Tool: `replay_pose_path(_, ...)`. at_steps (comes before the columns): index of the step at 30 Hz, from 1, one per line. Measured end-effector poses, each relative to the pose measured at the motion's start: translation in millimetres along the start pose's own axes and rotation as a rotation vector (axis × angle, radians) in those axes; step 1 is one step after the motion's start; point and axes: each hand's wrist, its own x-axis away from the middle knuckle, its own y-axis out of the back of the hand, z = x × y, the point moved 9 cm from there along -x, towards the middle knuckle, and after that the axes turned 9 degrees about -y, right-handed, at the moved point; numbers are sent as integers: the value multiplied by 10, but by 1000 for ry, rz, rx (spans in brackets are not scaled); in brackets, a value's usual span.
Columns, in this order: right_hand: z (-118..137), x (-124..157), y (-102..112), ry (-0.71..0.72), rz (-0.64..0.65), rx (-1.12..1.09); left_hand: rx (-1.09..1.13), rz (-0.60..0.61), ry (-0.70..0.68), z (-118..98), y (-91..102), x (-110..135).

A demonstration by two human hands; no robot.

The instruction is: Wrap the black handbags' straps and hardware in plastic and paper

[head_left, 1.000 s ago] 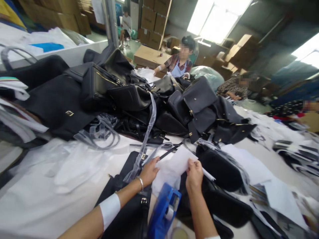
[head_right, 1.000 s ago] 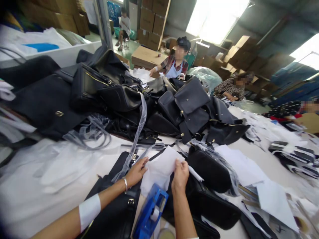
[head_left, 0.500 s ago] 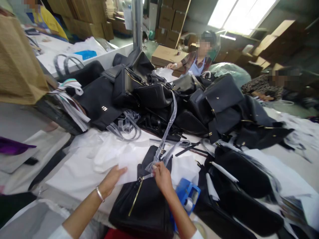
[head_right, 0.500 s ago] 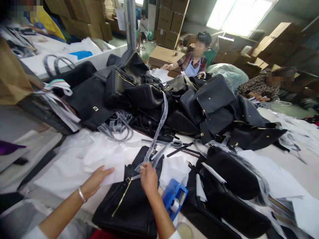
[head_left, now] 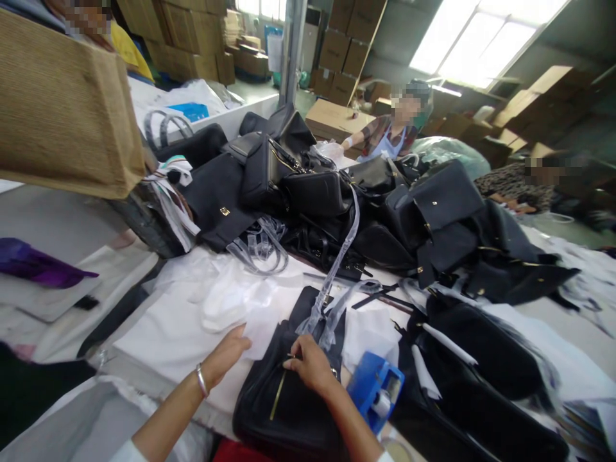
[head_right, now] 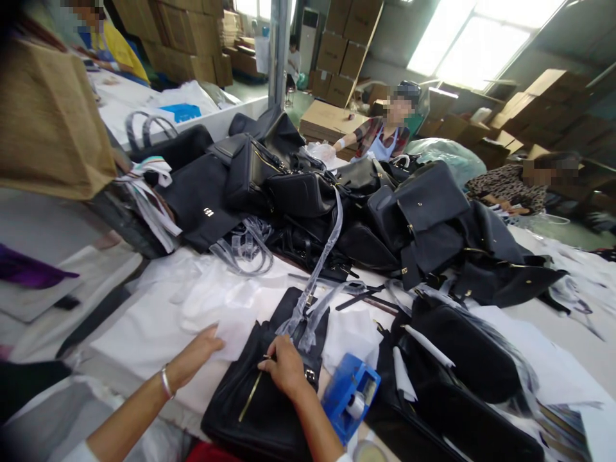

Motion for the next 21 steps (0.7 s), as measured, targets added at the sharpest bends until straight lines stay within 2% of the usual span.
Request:
replay_pose_path(4, 55, 149, 17, 9, 9, -295, 0, 95, 15, 56, -107, -57)
replay_pose_path(6, 160, 250, 114, 14, -39, -378, 9, 141, 35, 70, -157, -68)
replay_pose_path(10, 590, 444, 408, 107, -124, -361, 36, 223, 52, -7, -321, -87)
replay_pose_path(14, 933, 526, 533, 196, -131, -243, 93, 320, 45, -94, -608, -44)
replay_pose_path(17, 933, 551, 551, 231, -184, -162, 151, 436, 110, 10, -790, 101)
replay_pose_path(21, 738, 564, 521, 183, -212, -128, 134, 438, 171, 242, -736, 264)
